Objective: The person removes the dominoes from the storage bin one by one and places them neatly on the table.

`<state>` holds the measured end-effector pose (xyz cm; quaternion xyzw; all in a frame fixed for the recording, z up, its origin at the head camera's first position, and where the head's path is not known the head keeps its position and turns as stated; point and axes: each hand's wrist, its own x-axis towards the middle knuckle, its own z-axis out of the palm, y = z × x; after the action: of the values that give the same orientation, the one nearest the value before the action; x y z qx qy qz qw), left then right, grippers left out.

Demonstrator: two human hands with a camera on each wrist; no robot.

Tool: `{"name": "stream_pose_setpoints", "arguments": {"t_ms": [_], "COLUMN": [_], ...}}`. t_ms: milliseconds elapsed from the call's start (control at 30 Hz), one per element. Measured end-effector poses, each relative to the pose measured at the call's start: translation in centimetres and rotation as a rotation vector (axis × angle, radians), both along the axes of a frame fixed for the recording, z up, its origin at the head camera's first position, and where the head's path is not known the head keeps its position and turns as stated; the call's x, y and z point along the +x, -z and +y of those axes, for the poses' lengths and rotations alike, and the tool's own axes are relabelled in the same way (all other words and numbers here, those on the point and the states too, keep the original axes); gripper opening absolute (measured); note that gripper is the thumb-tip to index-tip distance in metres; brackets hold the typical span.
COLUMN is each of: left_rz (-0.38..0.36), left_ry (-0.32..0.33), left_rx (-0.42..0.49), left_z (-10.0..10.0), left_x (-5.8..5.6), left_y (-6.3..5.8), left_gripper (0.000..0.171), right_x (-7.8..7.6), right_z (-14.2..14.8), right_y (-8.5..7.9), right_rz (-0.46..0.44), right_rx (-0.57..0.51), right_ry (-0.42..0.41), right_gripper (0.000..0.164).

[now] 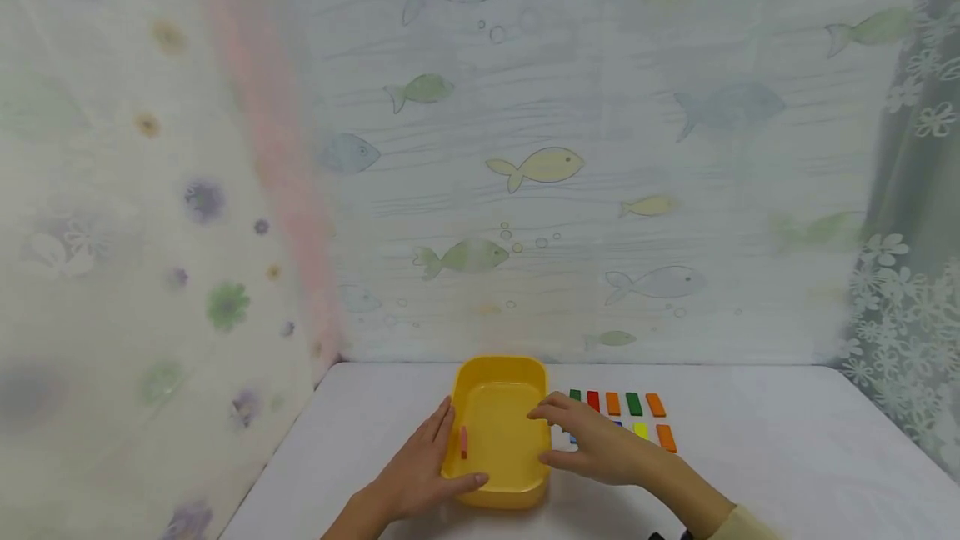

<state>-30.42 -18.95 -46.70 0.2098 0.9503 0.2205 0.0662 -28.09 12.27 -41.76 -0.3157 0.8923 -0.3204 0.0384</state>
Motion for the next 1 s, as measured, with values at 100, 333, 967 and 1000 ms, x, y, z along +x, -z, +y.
{"name": "stream_pose_setpoints", "arguments": {"t_ms": [100, 333, 967, 1000], "left_rz": [0.006, 0.011, 0.027, 0.032], "left_ry": [0.003, 0.011, 0.03, 0.037], "left_rx": [0.006, 0.01, 0.027, 0.027], "left_z": [-0.1, 0.0, -0.4, -0.4], "left_x": [0.1, 0.0, -0.1, -0.1], "left_y": [-0.1, -0.1, 0.1, 0.1], "left_gripper": [0.114, 0.114, 0.114, 0.114], "right_x": [-0.1, -0.5, -3.6, -3.8], "right_z": [-1.5, -4.4, -10.5, -10.7], "right_y": [0.0, 0.5, 3.4, 3.6], "right_rz": [0.006, -0.076, -0.265, -0.27], "right_rx": [-0.001, -0.049, -0.124, -0.124], "right_ry": [-0.01, 0.015, 0.128, 0.13], "right_gripper": [0.049, 0.046, 0.068, 0.068]}}
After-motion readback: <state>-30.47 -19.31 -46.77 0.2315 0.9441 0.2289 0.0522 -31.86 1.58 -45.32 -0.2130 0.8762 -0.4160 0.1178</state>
